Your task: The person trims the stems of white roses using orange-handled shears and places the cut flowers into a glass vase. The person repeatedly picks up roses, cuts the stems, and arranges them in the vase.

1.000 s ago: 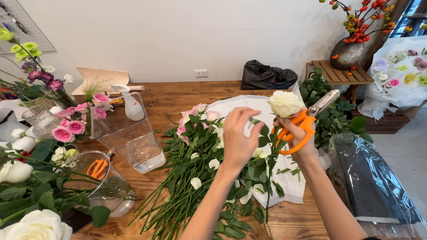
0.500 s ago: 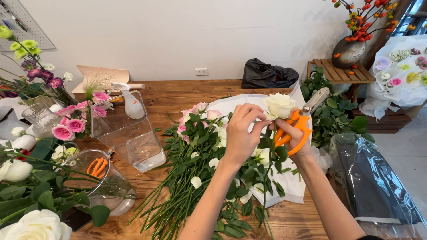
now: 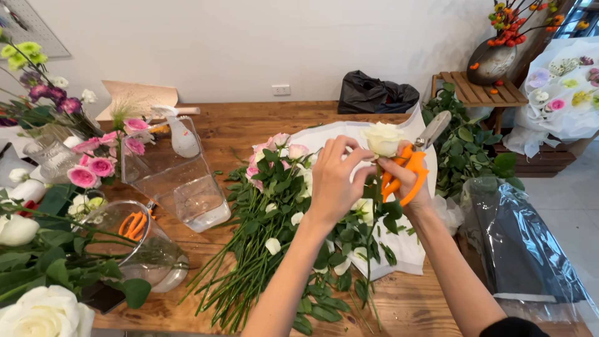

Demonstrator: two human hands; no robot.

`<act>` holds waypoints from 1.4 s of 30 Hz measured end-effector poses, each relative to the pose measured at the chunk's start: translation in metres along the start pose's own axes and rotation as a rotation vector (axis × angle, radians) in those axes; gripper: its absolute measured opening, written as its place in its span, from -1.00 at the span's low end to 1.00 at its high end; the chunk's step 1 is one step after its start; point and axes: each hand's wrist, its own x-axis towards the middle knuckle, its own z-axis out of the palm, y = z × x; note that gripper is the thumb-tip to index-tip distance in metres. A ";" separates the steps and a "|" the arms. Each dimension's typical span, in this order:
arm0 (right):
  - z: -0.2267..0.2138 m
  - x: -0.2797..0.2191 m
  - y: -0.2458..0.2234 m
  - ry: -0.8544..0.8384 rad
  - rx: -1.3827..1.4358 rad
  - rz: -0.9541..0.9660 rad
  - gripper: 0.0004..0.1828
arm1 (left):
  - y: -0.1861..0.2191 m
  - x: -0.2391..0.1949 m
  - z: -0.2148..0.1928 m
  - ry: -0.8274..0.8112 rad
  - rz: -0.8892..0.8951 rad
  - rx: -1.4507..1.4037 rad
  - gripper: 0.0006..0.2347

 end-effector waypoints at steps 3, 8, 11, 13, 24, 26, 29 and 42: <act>0.024 -0.012 -0.022 -0.047 -0.042 0.022 -0.65 | -0.024 -0.008 0.025 0.021 -0.148 -0.128 -0.95; 0.016 -0.007 -0.023 0.017 -0.101 -0.004 -0.59 | -0.032 -0.004 -0.009 0.117 -0.351 -0.241 -0.84; 0.022 -0.010 -0.024 0.037 -0.178 -0.026 -0.58 | -0.024 -0.008 0.002 0.058 -0.261 -0.152 -0.79; 0.019 -0.008 -0.012 0.046 -0.203 -0.030 -0.58 | -0.015 -0.012 0.012 0.030 -0.186 -0.147 -0.89; 0.002 -0.003 0.020 0.067 -0.347 -0.120 -0.62 | -0.001 -0.005 0.015 0.113 0.026 0.049 -0.85; 0.004 -0.005 0.017 0.065 -0.359 -0.136 -0.61 | 0.002 -0.004 0.015 0.116 0.026 0.059 -0.84; 0.007 -0.007 0.015 0.058 -0.372 -0.152 -0.64 | 0.002 -0.005 0.015 0.108 0.030 0.092 -0.84; 0.034 -0.016 -0.004 -0.041 -0.266 -0.104 -0.62 | -0.027 -0.023 0.027 0.061 -0.493 -0.509 -0.94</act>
